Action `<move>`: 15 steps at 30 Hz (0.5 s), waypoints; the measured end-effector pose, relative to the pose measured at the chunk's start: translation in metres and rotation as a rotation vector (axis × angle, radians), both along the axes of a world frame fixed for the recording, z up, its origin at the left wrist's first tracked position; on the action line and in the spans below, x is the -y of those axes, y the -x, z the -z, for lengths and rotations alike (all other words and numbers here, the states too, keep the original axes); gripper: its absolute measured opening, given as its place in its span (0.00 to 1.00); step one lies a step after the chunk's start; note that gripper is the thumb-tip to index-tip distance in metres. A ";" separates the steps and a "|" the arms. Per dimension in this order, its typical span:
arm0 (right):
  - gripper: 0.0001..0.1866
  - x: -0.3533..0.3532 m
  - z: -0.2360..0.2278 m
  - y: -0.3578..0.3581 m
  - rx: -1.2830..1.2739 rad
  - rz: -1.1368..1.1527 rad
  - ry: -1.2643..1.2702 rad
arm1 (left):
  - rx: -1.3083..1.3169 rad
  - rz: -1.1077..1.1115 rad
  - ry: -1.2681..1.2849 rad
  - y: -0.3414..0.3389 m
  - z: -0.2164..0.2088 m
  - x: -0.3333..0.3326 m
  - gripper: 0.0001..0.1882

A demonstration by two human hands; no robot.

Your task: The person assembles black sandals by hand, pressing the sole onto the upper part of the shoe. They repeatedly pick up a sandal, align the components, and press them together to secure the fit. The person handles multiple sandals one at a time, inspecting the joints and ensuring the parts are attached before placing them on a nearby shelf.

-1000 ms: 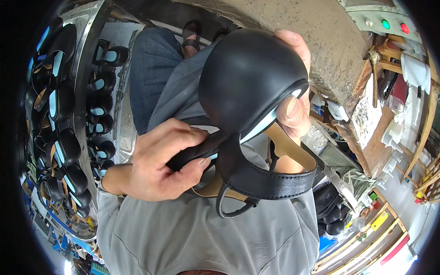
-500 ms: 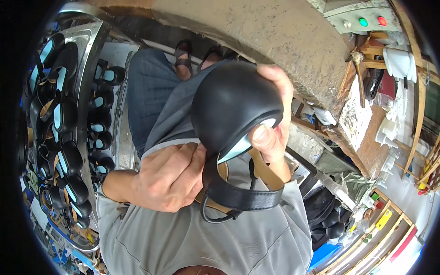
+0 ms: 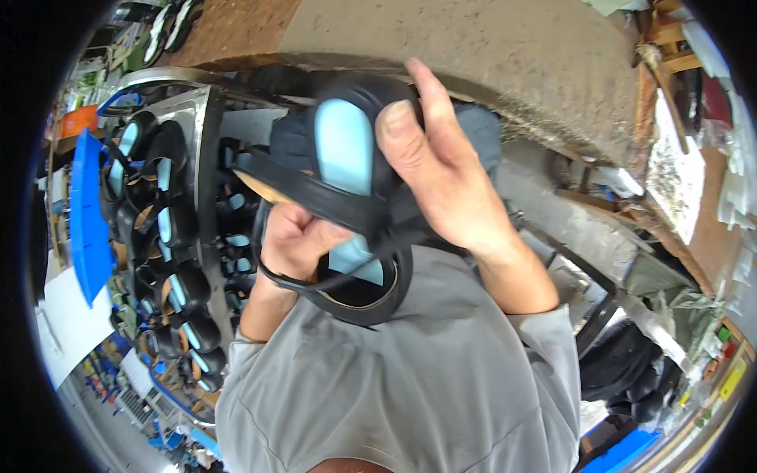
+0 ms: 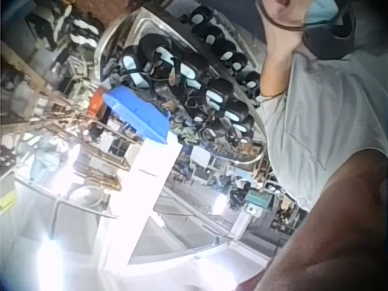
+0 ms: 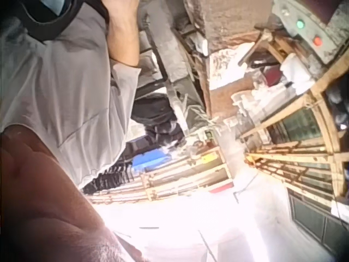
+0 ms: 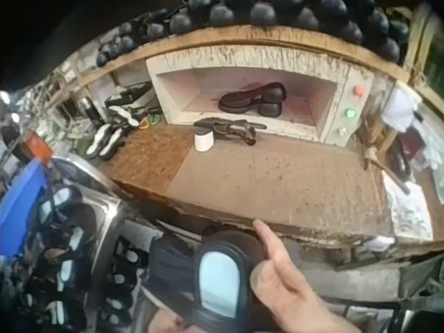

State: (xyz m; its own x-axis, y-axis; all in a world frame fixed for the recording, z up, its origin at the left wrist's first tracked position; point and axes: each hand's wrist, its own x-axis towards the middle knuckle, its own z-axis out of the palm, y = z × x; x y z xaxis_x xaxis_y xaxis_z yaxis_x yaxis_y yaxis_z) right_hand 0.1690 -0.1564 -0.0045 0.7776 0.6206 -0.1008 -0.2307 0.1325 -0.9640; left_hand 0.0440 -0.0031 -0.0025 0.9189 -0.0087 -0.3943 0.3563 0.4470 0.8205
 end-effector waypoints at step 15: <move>0.15 0.014 -0.008 0.043 0.002 -0.200 -0.104 | 0.170 -0.162 0.101 0.021 0.020 -0.022 0.25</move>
State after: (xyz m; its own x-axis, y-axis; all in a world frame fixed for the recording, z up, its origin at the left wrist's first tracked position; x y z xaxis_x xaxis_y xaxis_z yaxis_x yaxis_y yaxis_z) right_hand 0.1259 -0.1701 0.0032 0.6378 0.7697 -0.0267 -0.2605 0.1829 -0.9480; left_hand 0.0228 0.0187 -0.0228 0.9645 0.1124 -0.2389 0.1345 0.5695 0.8109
